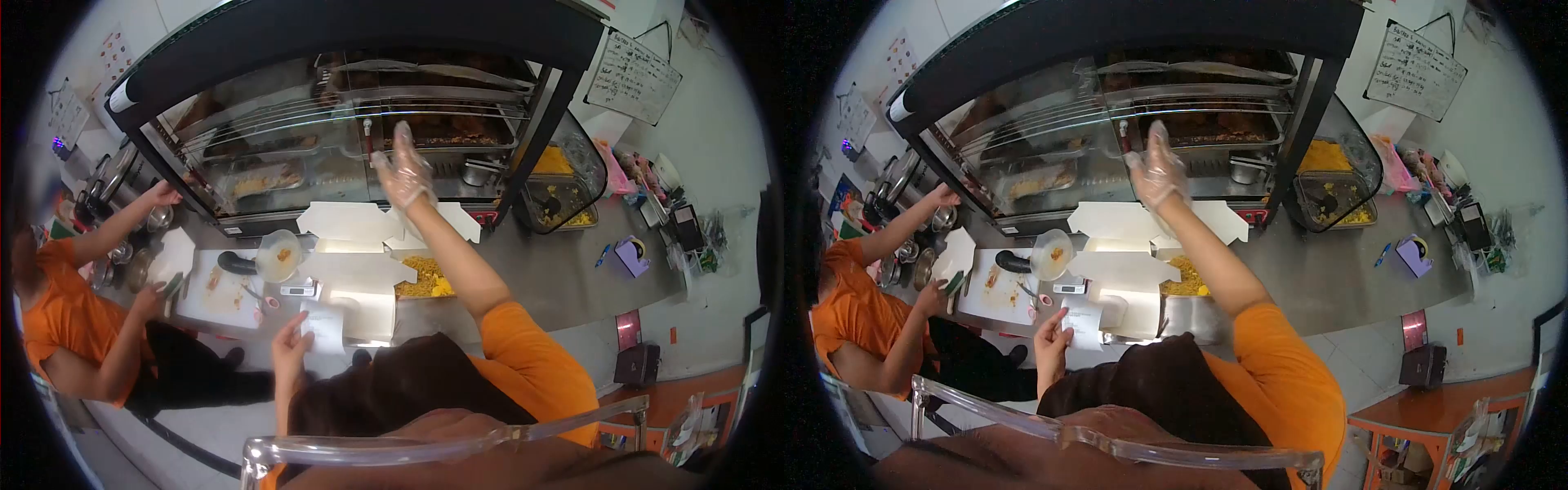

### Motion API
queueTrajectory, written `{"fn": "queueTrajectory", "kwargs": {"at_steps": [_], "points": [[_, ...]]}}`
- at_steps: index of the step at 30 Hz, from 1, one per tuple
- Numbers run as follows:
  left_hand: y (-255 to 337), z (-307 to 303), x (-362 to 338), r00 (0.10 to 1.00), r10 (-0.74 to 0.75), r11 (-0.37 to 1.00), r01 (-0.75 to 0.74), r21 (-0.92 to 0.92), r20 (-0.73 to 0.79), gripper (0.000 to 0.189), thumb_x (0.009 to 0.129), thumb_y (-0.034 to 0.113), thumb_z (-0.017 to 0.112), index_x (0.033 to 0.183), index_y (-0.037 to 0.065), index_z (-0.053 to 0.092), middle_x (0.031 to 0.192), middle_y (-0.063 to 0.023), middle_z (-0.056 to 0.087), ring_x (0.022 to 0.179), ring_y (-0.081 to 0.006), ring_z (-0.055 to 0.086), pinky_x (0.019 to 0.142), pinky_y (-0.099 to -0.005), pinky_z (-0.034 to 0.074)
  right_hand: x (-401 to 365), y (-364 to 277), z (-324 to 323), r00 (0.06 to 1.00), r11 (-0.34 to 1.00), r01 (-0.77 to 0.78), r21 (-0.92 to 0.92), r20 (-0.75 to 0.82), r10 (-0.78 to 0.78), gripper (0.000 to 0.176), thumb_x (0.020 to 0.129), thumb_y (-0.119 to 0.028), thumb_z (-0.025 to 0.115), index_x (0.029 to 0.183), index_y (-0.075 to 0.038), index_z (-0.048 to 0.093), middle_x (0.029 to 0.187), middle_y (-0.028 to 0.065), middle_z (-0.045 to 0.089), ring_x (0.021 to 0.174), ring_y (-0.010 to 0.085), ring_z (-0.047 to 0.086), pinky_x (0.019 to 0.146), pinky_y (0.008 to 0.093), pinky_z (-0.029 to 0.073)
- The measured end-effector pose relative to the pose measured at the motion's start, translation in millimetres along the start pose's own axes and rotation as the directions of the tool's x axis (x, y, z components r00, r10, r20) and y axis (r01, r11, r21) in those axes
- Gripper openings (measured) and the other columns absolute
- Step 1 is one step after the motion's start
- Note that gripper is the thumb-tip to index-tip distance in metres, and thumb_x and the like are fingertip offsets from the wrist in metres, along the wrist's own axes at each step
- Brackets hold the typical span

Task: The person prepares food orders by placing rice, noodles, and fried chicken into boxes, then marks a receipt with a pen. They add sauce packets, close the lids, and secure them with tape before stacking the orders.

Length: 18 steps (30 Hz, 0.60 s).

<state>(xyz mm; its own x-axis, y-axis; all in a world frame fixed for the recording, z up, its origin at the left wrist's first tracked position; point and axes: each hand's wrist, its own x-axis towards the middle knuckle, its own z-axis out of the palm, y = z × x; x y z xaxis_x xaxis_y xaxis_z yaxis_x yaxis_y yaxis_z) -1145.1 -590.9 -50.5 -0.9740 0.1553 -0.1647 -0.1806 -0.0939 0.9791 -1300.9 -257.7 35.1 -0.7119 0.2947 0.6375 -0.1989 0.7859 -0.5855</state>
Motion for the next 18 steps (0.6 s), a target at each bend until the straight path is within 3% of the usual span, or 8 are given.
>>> {"fn": "queueTrajectory", "kwargs": {"at_steps": [7, 8, 9, 11, 14, 15, 16, 18], "points": [[0, -13, -32, 0.994, 0.012, 0.998, -0.005, 0.065, -0.112, 0.042, 0.076, -0.011, 0.058, 0.117, -0.004, 0.055, 0.098, -0.0069, 0.062, 0.082, -0.0104, 0.057, 0.069, -0.02, 0.045, 16, 9, 42, 0.991, 0.971, 0.106, 0.216, 0.062, -0.122, 0.072, 0.087, -0.031, 0.051, 0.143, -0.005, 0.015, 0.14, 0.0251, 0.03, 0.123, 0.0387, 0.041, 0.102, 0.039, 0.034], [-1, -12, -33, 0.984, 0.059, 0.996, -0.048, 0.071, -0.169, 0.042, 0.074, -0.01, 0.059, 0.115, -0.005, 0.055, 0.091, -0.0035, 0.06, 0.074, -0.0077, 0.053, 0.063, -0.0196, 0.043, 23, 13, 28, 0.969, 0.989, 0.138, 0.05, 0.199, -0.145, 0.07, 0.086, -0.025, 0.052, 0.141, 0.003, 0.019, 0.142, 0.0255, 0.027, 0.131, 0.0348, 0.032, 0.108, 0.0367, 0.026], [-1, -15, -37, 0.983, 0.033, 0.997, -0.02, 0.077, -0.18, 0.041, 0.074, -0.01, 0.059, 0.115, -0.005, 0.055, 0.092, -0.0035, 0.059, 0.073, -0.0073, 0.052, 0.062, -0.0195, 0.043, 26, 27, 16, 0.954, 0.956, 0.283, -0.08, 0.131, -0.271, 0.058, 0.086, -0.028, 0.052, 0.134, 0.001, 0.038, 0.137, 0.0222, 0.039, 0.123, 0.0347, 0.042, 0.105, 0.0374, 0.032], [-2, -26, -46, 0.98, -0.009, 0.996, 0.026, 0.084, -0.198, 0.041, 0.074, -0.009, 0.06, 0.114, -0.005, 0.056, 0.092, -0.0036, 0.059, 0.071, -0.0064, 0.051, 0.06, -0.0192, 0.042, 46, 52, -16, 0.981, 0.954, 0.193, -0.228, 0.013, -0.195, 0.039, 0.086, -0.034, 0.049, 0.1, 0.0, 0.064, 0.107, 0.018, 0.062, 0.109, 0.0344, 0.053, 0.097, 0.0408, 0.039], [-7, -25, -51, 0.968, 0.026, 0.997, -0.008, 0.073, -0.248, 0.04, 0.074, -0.008, 0.06, 0.114, -0.004, 0.056, 0.089, -0.0032, 0.06, 0.068, -0.0066, 0.052, 0.059, -0.0188, 0.042, 78, 83, -60, 0.943, 0.596, -0.168, -0.785, 0.048, 0.329, 0.044, 0.089, -0.044, 0.045, 0.111, -0.01, 0.062, 0.115, 0.0154, 0.059, 0.11, 0.0292, 0.053, 0.095, 0.0389, 0.041], [-11, -27, -52, 0.965, 0.024, 0.998, -0.007, 0.065, -0.263, 0.041, 0.074, -0.008, 0.06, 0.114, -0.004, 0.056, 0.089, -0.0031, 0.06, 0.067, -0.0065, 0.052, 0.059, -0.0187, 0.042, 103, 165, -47, 0.771, 0.786, -0.457, -0.416, 0.255, 0.583, 0.046, 0.088, -0.048, 0.043, 0.113, -0.015, 0.062, 0.119, 0.0127, 0.058, 0.112, 0.0263, 0.053, 0.095, 0.0367, 0.041], [-14, -32, -52, 0.976, 0.037, 0.996, -0.018, 0.09, -0.216, 0.041, 0.074, -0.009, 0.06, 0.115, -0.004, 0.056, 0.089, -0.0032, 0.061, 0.066, -0.0066, 0.052, 0.058, -0.0191, 0.042, 105, 143, -58, 0.943, 0.621, -0.093, -0.779, 0.131, 0.306, 0.041, 0.086, -0.045, 0.049, 0.11, -0.016, 0.062, 0.115, 0.0112, 0.06, 0.107, 0.0262, 0.057, 0.092, 0.0365, 0.044], [-14, -35, -48, 0.983, -0.019, 0.997, 0.033, 0.073, -0.182, 0.042, 0.074, -0.009, 0.06, 0.115, -0.004, 0.055, 0.091, -0.0044, 0.061, 0.068, -0.0067, 0.053, 0.058, -0.019, 0.042, 118, 145, -60, 0.962, 0.528, -0.015, -0.849, 0.131, 0.239, 0.04, 0.085, -0.044, 0.05, 0.109, -0.015, 0.062, 0.114, 0.0116, 0.06, 0.107, 0.0267, 0.057, 0.092, 0.037, 0.044]]}}
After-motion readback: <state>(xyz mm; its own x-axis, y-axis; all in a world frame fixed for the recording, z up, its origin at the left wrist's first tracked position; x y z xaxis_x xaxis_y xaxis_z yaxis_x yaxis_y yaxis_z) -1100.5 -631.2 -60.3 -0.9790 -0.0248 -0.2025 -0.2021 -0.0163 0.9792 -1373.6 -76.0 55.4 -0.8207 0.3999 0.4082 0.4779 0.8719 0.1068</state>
